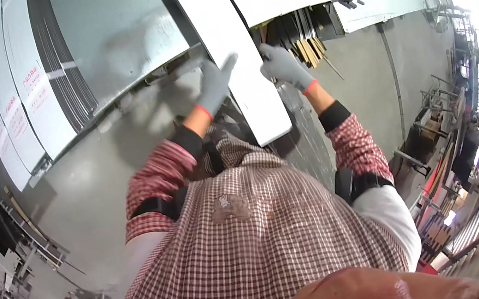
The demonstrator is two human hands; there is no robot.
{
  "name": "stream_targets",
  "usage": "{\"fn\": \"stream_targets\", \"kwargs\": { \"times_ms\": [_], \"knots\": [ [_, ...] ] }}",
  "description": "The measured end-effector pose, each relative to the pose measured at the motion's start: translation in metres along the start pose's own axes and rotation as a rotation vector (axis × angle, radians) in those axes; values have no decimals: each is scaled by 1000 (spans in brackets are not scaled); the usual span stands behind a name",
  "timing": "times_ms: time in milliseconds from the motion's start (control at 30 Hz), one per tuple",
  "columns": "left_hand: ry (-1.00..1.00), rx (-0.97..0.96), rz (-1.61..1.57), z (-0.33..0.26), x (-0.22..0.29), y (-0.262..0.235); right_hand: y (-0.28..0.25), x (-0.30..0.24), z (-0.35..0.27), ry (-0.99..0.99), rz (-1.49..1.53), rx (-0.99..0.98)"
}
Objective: Applying tape and labels to building material panels in a factory environment.
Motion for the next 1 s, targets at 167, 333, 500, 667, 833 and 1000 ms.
{"fn": "stream_targets", "kwargs": {
  "times_ms": [167, 333, 500, 667, 833, 1000],
  "knots": [
    [-144, -418, -149, -125, 6, 87, 16, 73, -63, 68, -329, -522],
    [191, -400, -86, -80, 180, -1, 25, -105, -148, -588, -459, -539],
    [-280, -234, -689, -100, 145, -37, 2, -105, -108, -176, -9, -918],
    [-274, -83, -296, -66, 0, -35, -17, 65, 61, -224, -355, -303],
    [353, -891, 574, -9, -148, 60, 65, 48, 97, -286, 85, -333],
    [-15, -777, 275, -33, -143, 48, -31, -19, -45, -30, 457, 392]
  ]
}}
Point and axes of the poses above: each hand's wrist, its own z-axis towards the middle knuckle, its own y-axis out of the palm, x = y × z, the point moved 10 cm from there along z, towards the middle knuckle, and after that the axes turned 15 degrees about y, right-handed, at the moved point
